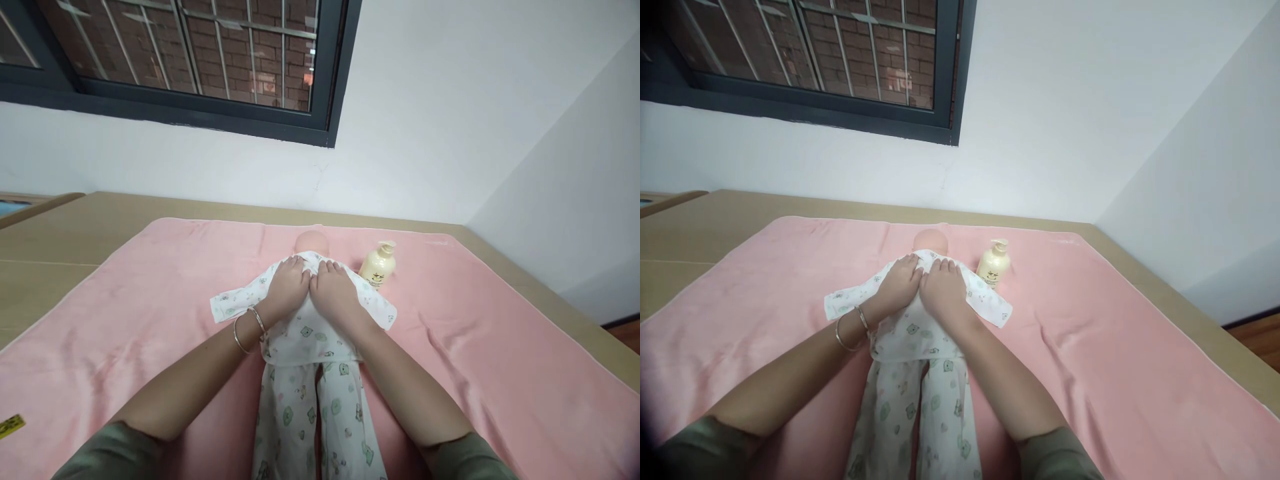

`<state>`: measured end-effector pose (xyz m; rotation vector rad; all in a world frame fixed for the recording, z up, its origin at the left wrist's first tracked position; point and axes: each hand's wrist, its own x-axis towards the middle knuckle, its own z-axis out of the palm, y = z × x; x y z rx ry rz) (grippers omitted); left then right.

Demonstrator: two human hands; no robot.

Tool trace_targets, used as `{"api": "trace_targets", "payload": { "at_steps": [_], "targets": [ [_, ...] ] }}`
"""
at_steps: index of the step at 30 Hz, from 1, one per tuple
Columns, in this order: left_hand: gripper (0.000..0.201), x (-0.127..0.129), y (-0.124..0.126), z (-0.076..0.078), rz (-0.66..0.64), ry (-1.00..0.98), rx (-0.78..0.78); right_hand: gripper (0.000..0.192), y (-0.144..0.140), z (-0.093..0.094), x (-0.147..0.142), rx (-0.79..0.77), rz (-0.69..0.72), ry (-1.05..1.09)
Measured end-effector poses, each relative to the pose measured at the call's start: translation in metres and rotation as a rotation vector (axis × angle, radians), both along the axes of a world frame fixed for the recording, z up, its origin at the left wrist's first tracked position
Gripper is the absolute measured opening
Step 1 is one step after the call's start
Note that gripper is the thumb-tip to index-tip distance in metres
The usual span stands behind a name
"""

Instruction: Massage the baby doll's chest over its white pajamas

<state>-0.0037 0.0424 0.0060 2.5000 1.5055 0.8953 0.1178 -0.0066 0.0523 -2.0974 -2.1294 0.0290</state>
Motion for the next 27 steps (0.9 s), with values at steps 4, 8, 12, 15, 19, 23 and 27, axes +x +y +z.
{"api": "trace_targets", "payload": {
  "at_steps": [4, 8, 12, 15, 19, 23, 27],
  "targets": [
    [0.048, -0.001, 0.001, 0.000, 0.012, 0.006, 0.008, 0.052, -0.006, 0.003, -0.004, 0.007, 0.089, -0.026],
    [0.049, 0.007, -0.018, -0.009, 0.006, -0.009, 0.087, 0.047, 0.015, 0.004, 0.014, -0.003, 0.030, 0.081],
    [0.046, 0.008, -0.019, -0.011, -0.038, -0.056, 0.084, 0.047, 0.024, 0.002, 0.020, -0.015, 0.012, 0.101],
    [0.042, -0.001, -0.003, -0.003, -0.050, -0.028, 0.016, 0.053, 0.012, 0.000, 0.007, 0.009, 0.009, 0.012],
    [0.041, -0.007, 0.009, 0.003, -0.023, 0.034, -0.048, 0.054, -0.002, 0.000, -0.006, 0.035, 0.116, -0.022],
    [0.048, 0.002, -0.009, -0.004, 0.032, 0.049, 0.058, 0.053, 0.012, 0.000, 0.011, -0.001, 0.090, 0.077],
    [0.048, 0.008, -0.025, -0.008, 0.001, 0.029, 0.103, 0.056, 0.030, -0.003, 0.028, -0.047, 0.075, 0.147]
  ]
}}
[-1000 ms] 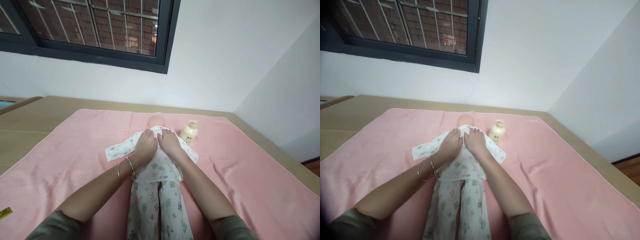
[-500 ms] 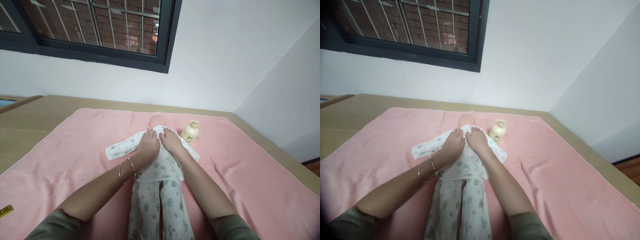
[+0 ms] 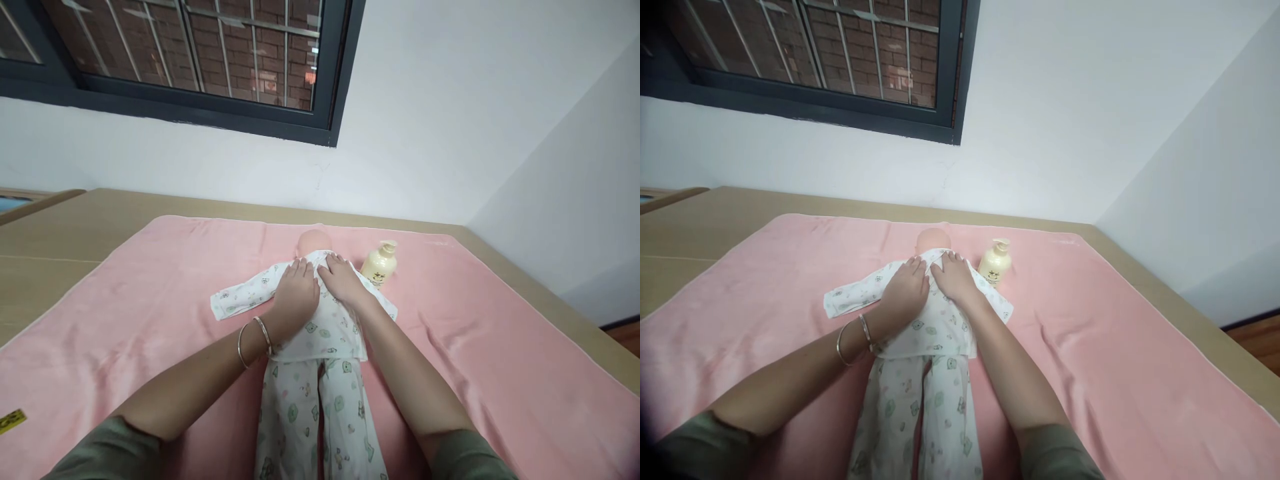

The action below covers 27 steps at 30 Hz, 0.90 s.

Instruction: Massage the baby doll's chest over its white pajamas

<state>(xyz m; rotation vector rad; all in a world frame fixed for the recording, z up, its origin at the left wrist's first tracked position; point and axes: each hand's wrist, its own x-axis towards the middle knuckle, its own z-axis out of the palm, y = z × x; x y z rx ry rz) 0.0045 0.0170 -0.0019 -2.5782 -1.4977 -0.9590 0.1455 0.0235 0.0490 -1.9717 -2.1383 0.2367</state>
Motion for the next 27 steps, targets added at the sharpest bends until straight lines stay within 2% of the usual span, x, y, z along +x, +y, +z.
{"api": "trace_targets", "payload": {
  "at_steps": [4, 7, 10, 13, 16, 19, 24, 27],
  "targets": [
    [0.041, -0.009, 0.016, 0.011, -0.009, -0.018, -0.095, 0.058, -0.011, 0.000, -0.012, -0.004, -0.039, -0.064],
    [0.038, -0.017, 0.031, 0.019, -0.007, 0.006, -0.217, 0.057, -0.026, 0.004, -0.024, 0.008, 0.025, -0.096],
    [0.040, -0.015, 0.027, 0.018, 0.029, 0.069, -0.156, 0.054, -0.028, 0.006, -0.023, 0.003, 0.070, -0.055],
    [0.044, -0.005, 0.009, 0.009, 0.054, 0.125, -0.002, 0.053, -0.014, 0.003, -0.011, -0.002, 0.028, -0.008],
    [0.044, 0.001, -0.003, 0.005, 0.041, 0.130, 0.055, 0.055, -0.002, -0.001, -0.004, 0.014, 0.001, -0.008],
    [0.043, -0.003, 0.005, 0.010, 0.015, 0.097, -0.003, 0.054, -0.005, -0.001, -0.008, 0.006, -0.011, -0.034],
    [0.036, -0.017, 0.030, 0.020, -0.007, 0.000, -0.196, 0.046, -0.028, 0.014, -0.019, -0.012, 0.024, -0.096],
    [0.036, -0.015, 0.027, 0.017, 0.015, 0.020, -0.174, 0.040, -0.028, 0.018, -0.014, -0.026, 0.033, -0.044]
  ]
}}
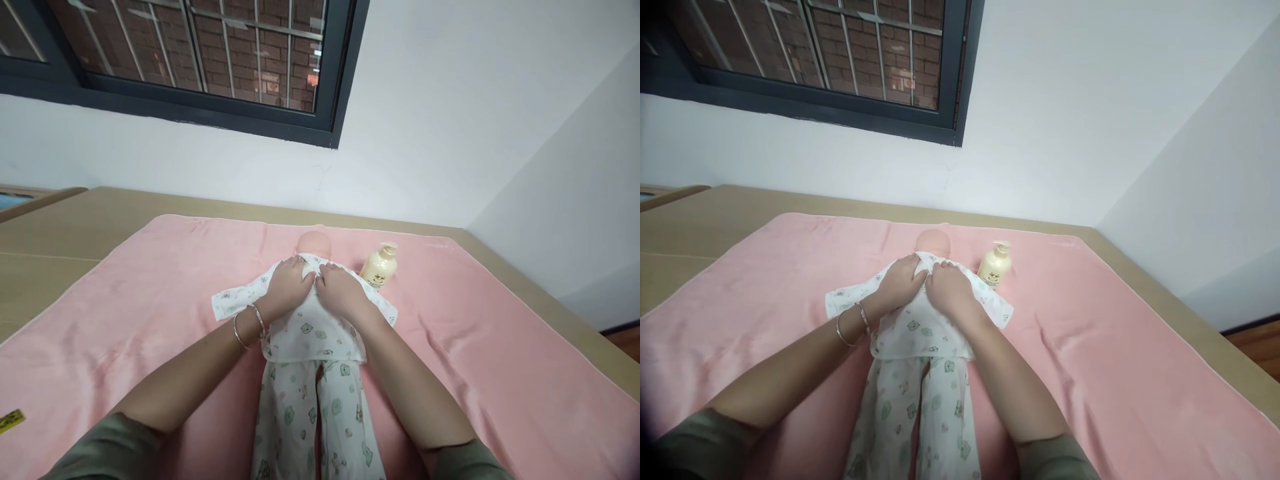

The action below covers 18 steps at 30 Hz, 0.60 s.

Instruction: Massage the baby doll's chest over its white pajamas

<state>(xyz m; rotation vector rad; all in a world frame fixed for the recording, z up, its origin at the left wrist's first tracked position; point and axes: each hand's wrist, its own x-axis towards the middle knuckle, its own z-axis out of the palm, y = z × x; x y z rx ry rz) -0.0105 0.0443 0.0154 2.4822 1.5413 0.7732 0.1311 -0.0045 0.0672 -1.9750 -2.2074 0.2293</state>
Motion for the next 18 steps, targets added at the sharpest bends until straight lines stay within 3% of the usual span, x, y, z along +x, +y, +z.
{"api": "trace_targets", "payload": {
  "at_steps": [7, 14, 18],
  "targets": [
    [0.045, 0.014, -0.028, -0.008, 0.004, 0.101, 0.159, 0.044, 0.027, -0.014, 0.018, 0.016, -0.061, 0.107],
    [0.036, -0.002, 0.003, 0.001, -0.025, -0.017, -0.049, 0.051, 0.005, -0.010, -0.005, 0.052, -0.020, -0.038],
    [0.036, -0.003, 0.008, -0.003, -0.019, 0.002, -0.027, 0.050, 0.002, -0.008, -0.006, 0.045, 0.009, 0.005]
  ]
}}
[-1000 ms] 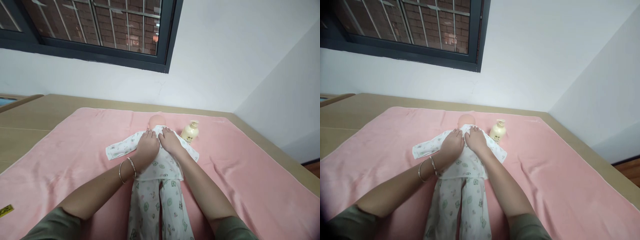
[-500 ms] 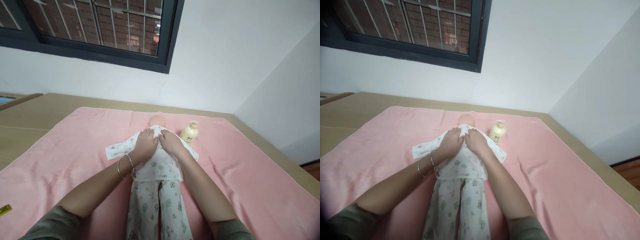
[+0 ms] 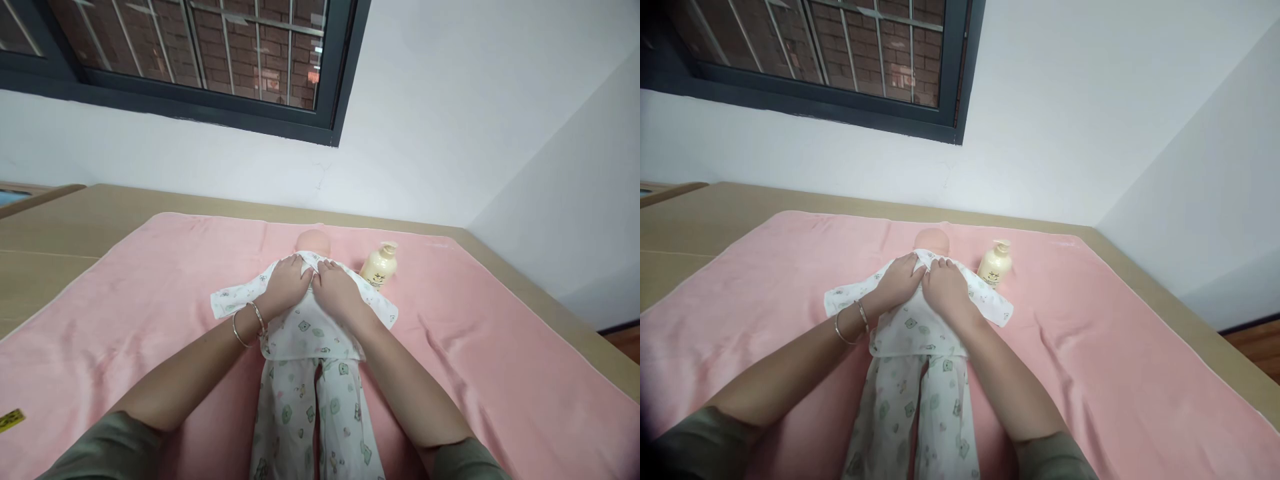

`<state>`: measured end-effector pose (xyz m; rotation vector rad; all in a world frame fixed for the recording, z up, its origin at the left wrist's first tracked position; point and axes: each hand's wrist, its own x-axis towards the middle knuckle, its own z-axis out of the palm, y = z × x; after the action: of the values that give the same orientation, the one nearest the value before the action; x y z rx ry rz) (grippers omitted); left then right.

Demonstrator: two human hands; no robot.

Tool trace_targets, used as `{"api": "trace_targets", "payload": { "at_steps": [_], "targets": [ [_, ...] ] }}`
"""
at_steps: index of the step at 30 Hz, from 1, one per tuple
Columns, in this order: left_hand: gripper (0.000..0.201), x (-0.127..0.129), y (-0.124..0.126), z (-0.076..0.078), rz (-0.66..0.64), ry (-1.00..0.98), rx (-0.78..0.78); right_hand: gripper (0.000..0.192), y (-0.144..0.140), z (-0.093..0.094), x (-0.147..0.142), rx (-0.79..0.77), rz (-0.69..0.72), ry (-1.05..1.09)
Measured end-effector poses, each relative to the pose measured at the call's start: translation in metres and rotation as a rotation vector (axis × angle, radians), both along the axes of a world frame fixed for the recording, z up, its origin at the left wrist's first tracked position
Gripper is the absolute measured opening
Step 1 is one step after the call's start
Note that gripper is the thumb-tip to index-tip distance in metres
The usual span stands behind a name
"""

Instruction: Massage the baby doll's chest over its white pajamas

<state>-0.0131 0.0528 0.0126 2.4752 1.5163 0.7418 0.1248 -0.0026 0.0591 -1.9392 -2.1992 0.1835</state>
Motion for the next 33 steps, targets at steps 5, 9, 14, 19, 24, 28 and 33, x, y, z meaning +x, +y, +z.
{"api": "trace_targets", "payload": {
  "at_steps": [5, 9, 14, 19, 24, 28, 33],
  "targets": [
    [0.042, 0.006, -0.007, -0.010, 0.056, -0.017, 0.073, 0.055, 0.018, -0.010, 0.015, 0.007, 0.002, 0.077],
    [0.043, 0.007, -0.008, -0.012, 0.073, -0.030, 0.107, 0.062, 0.026, -0.019, 0.017, 0.021, -0.016, 0.088],
    [0.042, 0.011, -0.024, -0.010, 0.083, 0.020, 0.186, 0.063, 0.027, -0.018, 0.023, 0.005, -0.005, 0.112],
    [0.049, 0.017, -0.043, -0.009, -0.033, 0.095, 0.275, 0.063, 0.022, -0.007, 0.026, -0.050, -0.029, 0.153],
    [0.044, 0.002, -0.015, 0.002, -0.049, 0.076, 0.111, 0.057, -0.004, 0.001, -0.003, -0.025, -0.036, -0.061],
    [0.044, 0.000, -0.011, 0.001, -0.009, 0.095, 0.119, 0.050, -0.009, 0.004, -0.009, -0.011, 0.048, -0.098],
    [0.047, 0.016, -0.043, -0.008, 0.044, 0.175, 0.294, 0.047, 0.008, 0.006, 0.010, -0.035, -0.087, -0.015]
  ]
}}
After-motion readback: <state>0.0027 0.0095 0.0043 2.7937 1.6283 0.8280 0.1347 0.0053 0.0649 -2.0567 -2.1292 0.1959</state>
